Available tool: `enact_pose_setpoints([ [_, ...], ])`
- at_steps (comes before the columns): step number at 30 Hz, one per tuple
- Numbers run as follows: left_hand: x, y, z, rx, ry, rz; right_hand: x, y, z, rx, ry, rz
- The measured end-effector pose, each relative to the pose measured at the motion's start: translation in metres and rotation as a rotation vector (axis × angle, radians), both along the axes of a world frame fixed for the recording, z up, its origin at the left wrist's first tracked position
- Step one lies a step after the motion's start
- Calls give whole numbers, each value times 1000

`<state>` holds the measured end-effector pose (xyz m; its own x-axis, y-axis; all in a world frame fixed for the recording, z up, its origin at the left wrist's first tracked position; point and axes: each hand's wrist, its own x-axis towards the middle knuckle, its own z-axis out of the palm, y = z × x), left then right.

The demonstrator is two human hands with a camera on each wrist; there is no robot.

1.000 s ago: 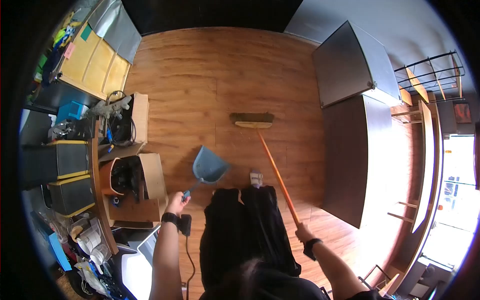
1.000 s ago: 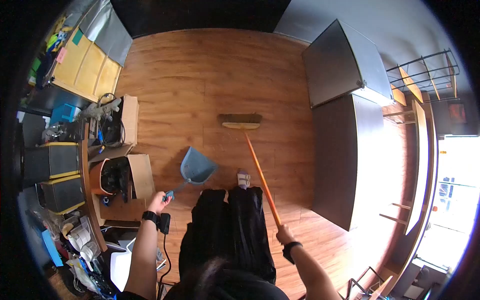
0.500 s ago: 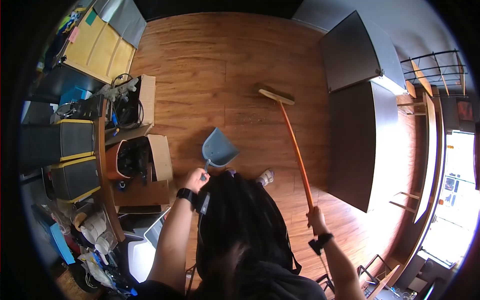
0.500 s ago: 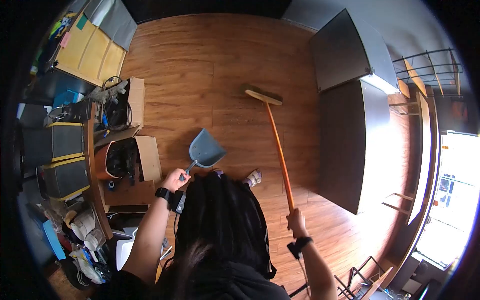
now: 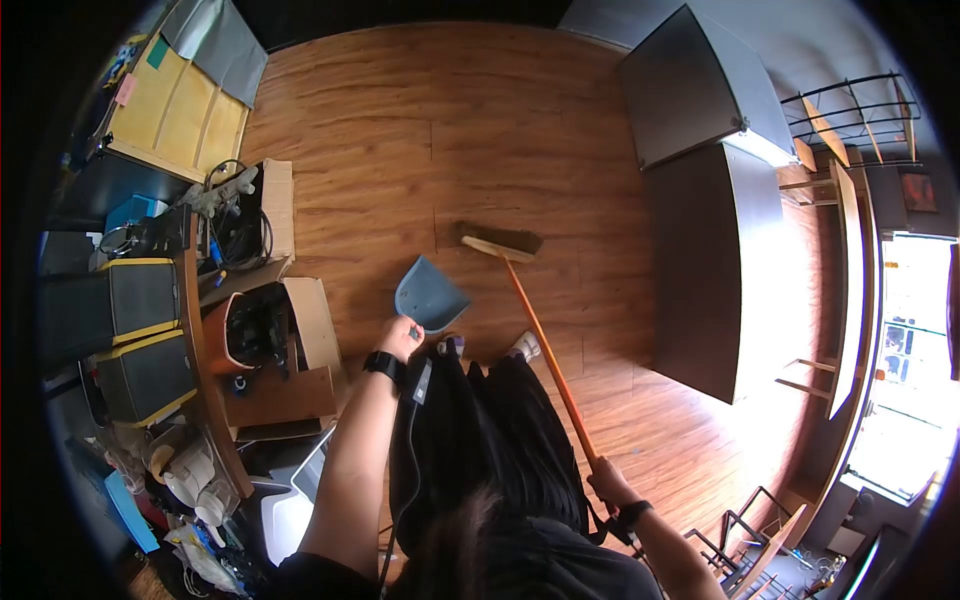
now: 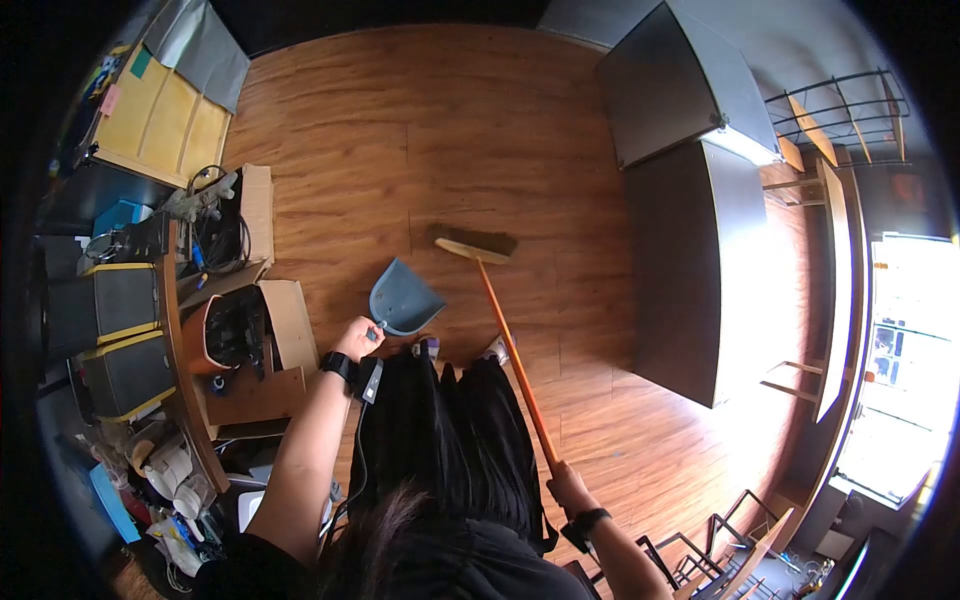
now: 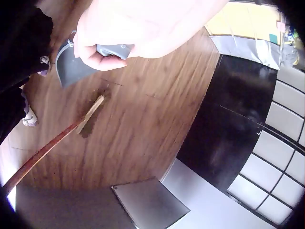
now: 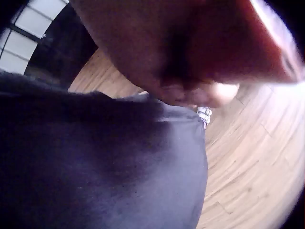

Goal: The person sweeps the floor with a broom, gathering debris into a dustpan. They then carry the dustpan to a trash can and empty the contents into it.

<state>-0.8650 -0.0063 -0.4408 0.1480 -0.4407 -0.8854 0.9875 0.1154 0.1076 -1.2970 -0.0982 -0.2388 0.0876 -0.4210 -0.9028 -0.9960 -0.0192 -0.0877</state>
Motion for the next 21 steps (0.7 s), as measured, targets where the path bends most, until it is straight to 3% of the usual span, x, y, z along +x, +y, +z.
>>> enact_pose_setpoints([
  [2,1,0,-4,150,128,56,1,5,22,-45,60,0],
  [5,-4,20,-25,6,-246,-187,-30,13,24,-166,4,-1],
  [6,1,20,-23,38,-72,-69,-37,11,22,-187,-22,-11],
  [7,3,18,-11,67,100,51,-41,5,16,-267,-2,112],
  [8,0,22,1,22,21,44,-30,-4,17,-349,18,233],
  [12,3,24,-1,218,91,4,-2,-54,3,-426,-24,277],
  [14,2,32,-1,107,136,56,14,-73,-14,-435,-28,322],
  [15,2,37,-2,111,136,59,25,-82,-25,-350,-22,226],
  [17,0,49,-11,-130,83,124,58,-93,-26,-277,-57,165],
  [19,0,57,-32,-95,83,94,64,-95,-50,-358,-159,330],
  [21,5,57,-23,-62,82,55,63,-88,-52,-386,-149,388],
])
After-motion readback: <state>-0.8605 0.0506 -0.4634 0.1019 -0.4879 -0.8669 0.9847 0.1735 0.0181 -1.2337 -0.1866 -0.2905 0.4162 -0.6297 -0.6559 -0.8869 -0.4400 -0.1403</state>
